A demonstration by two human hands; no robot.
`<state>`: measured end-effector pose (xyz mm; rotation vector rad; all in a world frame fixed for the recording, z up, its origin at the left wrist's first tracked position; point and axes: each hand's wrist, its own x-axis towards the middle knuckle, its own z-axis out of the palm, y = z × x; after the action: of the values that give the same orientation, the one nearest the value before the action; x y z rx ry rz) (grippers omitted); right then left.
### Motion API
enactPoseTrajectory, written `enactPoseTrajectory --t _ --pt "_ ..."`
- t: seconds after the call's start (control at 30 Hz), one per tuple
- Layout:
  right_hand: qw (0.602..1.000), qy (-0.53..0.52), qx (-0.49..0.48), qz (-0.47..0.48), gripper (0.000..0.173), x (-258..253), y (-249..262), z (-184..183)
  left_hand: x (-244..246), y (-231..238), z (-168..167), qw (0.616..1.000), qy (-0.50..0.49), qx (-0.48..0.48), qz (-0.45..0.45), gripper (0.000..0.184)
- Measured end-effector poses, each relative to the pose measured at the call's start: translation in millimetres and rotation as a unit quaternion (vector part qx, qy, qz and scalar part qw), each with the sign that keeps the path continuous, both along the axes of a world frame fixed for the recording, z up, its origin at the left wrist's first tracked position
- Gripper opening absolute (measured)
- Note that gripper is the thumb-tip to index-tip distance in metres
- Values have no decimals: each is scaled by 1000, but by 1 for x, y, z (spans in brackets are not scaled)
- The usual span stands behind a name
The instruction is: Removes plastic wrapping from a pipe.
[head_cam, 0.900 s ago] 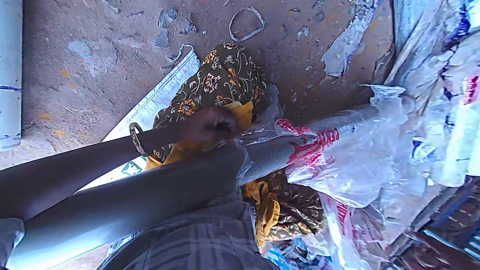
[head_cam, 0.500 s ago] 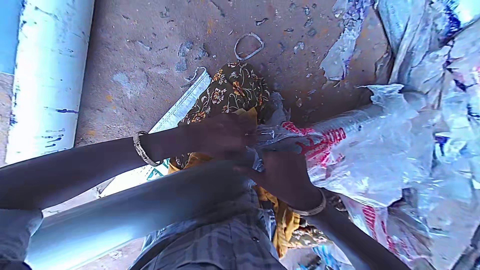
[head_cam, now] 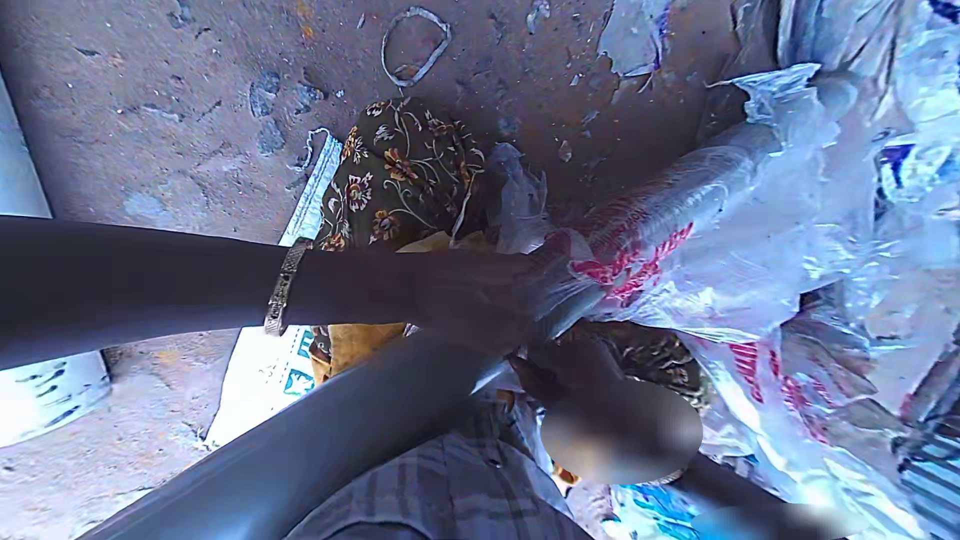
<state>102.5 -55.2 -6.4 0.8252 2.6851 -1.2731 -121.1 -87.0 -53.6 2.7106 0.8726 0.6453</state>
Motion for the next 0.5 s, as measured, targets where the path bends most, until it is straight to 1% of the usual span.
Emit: enactPoseTrajectory --t 0.1,0.17,0.23,0.3,0.37,0.43,0.5 --pt "996 89 -25 -1 27 26 11 3 -4 20 20 999 -2 -27 -29 31" --pt "990 138 -20 -14 23 42 17 1 -14 33 19 999 2 -40 -27 37" --pt "985 165 -21 -41 23 58 23 -7 -23 43 6 998 -22 -51 -14 40" --pt "982 175 -31 -67 26 68 30 -22 -30 52 -11 997 -35 -72 8 40" --pt "982 167 -55 -73 27 77 32 -39 -32 53 -28 993 -31 -114 18 42" --pt "983 158 -61 -75 28 82 34 -56 -35 52 -44 990 -23 -136 32 44" --pt "985 123 -54 -105 28 100 35 -57 -43 50 -57 985 -44 -158 53 48"
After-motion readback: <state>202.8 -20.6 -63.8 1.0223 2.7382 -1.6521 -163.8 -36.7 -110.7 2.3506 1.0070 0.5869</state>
